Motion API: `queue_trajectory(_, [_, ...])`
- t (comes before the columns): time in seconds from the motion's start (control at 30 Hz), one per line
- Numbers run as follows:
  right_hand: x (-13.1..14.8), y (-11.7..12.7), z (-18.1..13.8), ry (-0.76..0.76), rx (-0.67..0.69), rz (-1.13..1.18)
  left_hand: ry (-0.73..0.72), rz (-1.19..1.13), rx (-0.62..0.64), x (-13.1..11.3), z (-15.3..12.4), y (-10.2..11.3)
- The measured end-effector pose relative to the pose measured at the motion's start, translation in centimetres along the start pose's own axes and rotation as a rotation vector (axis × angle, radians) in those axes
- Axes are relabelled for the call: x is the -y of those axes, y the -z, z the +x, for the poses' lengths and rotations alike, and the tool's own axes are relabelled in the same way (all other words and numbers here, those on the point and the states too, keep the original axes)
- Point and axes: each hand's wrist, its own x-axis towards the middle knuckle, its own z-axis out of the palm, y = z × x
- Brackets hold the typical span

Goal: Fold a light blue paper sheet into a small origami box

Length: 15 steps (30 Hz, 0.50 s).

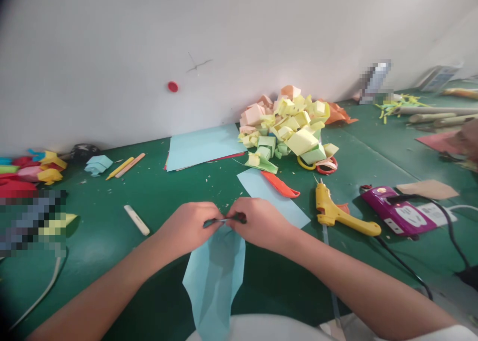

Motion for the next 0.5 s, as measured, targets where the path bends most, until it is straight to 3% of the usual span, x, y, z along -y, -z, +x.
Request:
queue_trajectory(0.2, [-0.19,0.02,-0.11,0.174,0.009,-0.188,0.03,0.019,0.013,-0.13,0.07,0.12])
queue_trajectory(0.5, [0.17,0.01,-0.28,0.156,-0.031,-0.207,0.061,0.087,0.038,-0.35,0.16,0.06])
